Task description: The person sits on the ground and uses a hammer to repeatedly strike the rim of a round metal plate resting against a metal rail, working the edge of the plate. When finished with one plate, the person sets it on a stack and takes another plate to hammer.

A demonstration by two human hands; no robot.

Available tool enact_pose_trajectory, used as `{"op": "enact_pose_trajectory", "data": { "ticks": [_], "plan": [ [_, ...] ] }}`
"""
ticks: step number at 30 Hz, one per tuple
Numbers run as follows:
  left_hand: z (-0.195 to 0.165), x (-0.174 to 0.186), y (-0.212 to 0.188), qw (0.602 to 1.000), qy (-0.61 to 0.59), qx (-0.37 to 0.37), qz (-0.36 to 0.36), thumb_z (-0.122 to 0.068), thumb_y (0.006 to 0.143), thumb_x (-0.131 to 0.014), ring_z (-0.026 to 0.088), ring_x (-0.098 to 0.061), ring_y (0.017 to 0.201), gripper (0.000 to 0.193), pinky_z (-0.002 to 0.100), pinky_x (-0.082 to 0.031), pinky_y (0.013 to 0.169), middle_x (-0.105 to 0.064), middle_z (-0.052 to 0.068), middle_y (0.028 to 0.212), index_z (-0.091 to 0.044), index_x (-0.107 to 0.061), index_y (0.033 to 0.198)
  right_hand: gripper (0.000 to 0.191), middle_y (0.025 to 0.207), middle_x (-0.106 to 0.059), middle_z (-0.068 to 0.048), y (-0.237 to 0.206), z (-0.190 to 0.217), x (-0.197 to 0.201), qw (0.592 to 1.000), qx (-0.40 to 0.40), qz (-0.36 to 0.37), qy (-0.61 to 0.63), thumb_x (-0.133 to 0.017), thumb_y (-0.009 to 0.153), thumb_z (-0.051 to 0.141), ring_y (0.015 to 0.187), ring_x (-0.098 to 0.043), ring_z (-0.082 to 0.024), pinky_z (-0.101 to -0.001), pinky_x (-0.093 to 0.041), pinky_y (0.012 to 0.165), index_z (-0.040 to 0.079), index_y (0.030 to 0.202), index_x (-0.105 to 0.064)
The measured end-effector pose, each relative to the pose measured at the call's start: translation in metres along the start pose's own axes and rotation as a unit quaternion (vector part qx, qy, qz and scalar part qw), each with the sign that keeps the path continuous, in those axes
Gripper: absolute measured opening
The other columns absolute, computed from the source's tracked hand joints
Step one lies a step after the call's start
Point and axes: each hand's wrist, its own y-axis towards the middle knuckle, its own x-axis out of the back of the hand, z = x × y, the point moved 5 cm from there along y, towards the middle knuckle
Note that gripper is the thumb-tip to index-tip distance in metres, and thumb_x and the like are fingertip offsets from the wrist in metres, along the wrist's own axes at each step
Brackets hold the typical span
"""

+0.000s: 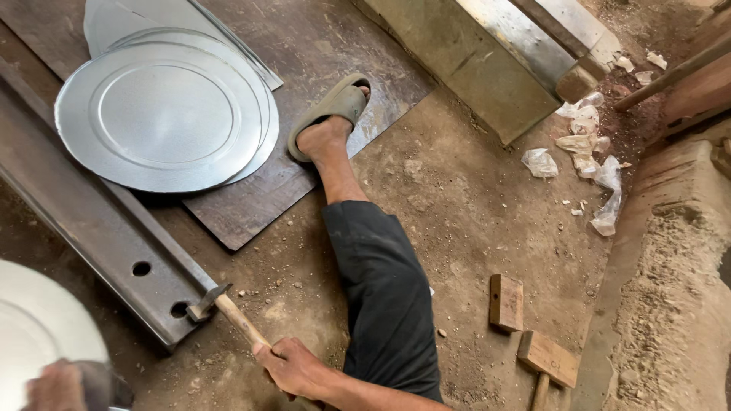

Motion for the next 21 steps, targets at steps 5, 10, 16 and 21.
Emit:
{"op": "enact_pose_trajectory", "data": {
  "ticks": [5,10,16,21],
  "plan": [
    [-0.038,-0.019,-0.083,0.986,-0.036,-0.161,0.009,-0.031,0.094,-0.046,0.034,-0.056,0.144,0.06,0.057,-0.025,0.127,-0.066,0.019,0.148,-0.009,-0.061,0.147,0.066,0.051,-0.048,-0.001,0.003,-0.001,0.002,1.0,-0.005,-0.002,0.022,-0.05,0.109,0.051,0.038,-0.046,-0.012,-0.0321,-0.039,0.035,0.005,0.063,-0.052],
    [-0.033,-0.016,-0.109,0.981,-0.04,-0.19,-0.027,-0.035,0.096,-0.045,0.034,-0.056,0.144,0.061,0.058,-0.023,0.128,-0.066,0.02,0.149,-0.009,-0.061,0.149,0.06,0.05,-0.043,-0.002,-0.011,-0.01,0.018,0.993,0.082,-0.037,-0.083,-0.052,0.111,0.044,0.041,-0.04,-0.012,-0.0355,-0.031,0.039,0.003,0.066,-0.054],
    [0.003,0.003,-0.109,0.947,-0.182,-0.197,0.176,-0.02,0.075,-0.053,0.035,-0.028,0.155,0.083,0.058,-0.013,0.128,-0.035,0.018,0.164,-0.005,-0.036,0.155,0.035,0.06,-0.038,0.003,0.017,-0.019,0.0,0.968,0.218,-0.105,-0.063,-0.064,0.101,0.031,0.057,-0.037,-0.007,-0.0348,-0.032,0.043,0.003,0.08,-0.062],
    [0.021,0.007,-0.109,0.959,-0.134,-0.188,0.164,-0.014,0.08,-0.061,0.036,-0.034,0.154,0.077,0.058,-0.018,0.129,-0.042,0.019,0.161,0.0,-0.04,0.153,0.045,0.054,-0.048,0.001,0.053,-0.047,-0.026,0.989,0.058,-0.092,0.097,-0.052,0.102,0.038,0.043,-0.045,-0.011,-0.0322,-0.035,0.038,0.005,0.072,-0.057]
  ]
}}
